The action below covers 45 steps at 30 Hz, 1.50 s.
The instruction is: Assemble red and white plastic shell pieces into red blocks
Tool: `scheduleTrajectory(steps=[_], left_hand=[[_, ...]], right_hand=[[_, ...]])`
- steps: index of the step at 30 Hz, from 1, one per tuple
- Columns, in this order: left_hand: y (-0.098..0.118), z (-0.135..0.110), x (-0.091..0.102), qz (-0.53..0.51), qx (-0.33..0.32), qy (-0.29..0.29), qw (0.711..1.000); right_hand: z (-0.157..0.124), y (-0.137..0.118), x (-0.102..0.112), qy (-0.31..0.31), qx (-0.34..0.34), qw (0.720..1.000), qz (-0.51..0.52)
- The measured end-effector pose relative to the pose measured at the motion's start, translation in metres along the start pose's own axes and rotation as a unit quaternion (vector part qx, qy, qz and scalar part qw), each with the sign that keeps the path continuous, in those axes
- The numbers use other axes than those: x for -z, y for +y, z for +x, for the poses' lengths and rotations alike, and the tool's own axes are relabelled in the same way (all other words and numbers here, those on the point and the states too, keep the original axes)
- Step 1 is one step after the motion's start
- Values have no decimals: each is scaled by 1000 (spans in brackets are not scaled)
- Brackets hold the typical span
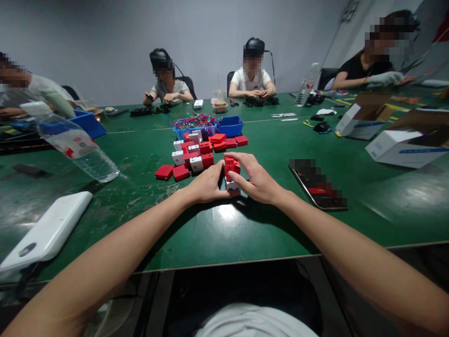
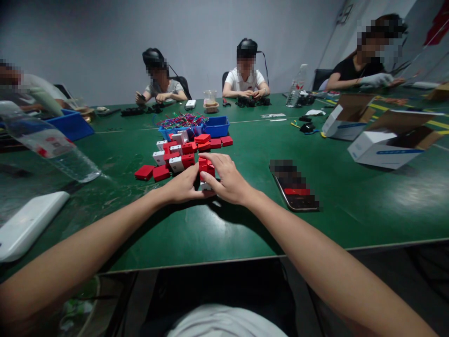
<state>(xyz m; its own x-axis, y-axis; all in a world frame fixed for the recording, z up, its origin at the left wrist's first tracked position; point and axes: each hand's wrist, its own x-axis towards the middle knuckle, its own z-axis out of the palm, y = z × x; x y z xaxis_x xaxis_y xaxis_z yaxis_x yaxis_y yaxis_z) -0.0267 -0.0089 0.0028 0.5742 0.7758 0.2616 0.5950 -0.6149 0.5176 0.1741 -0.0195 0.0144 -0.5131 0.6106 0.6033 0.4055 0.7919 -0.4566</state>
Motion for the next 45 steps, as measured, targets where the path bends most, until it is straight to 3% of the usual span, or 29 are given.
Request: scheduleTrajectory(steps=[45], left_hand=[[-2, 1, -2, 29, -11, 2, 1000]], right_hand=[[1, 2, -3, 26, 24, 999, 20]])
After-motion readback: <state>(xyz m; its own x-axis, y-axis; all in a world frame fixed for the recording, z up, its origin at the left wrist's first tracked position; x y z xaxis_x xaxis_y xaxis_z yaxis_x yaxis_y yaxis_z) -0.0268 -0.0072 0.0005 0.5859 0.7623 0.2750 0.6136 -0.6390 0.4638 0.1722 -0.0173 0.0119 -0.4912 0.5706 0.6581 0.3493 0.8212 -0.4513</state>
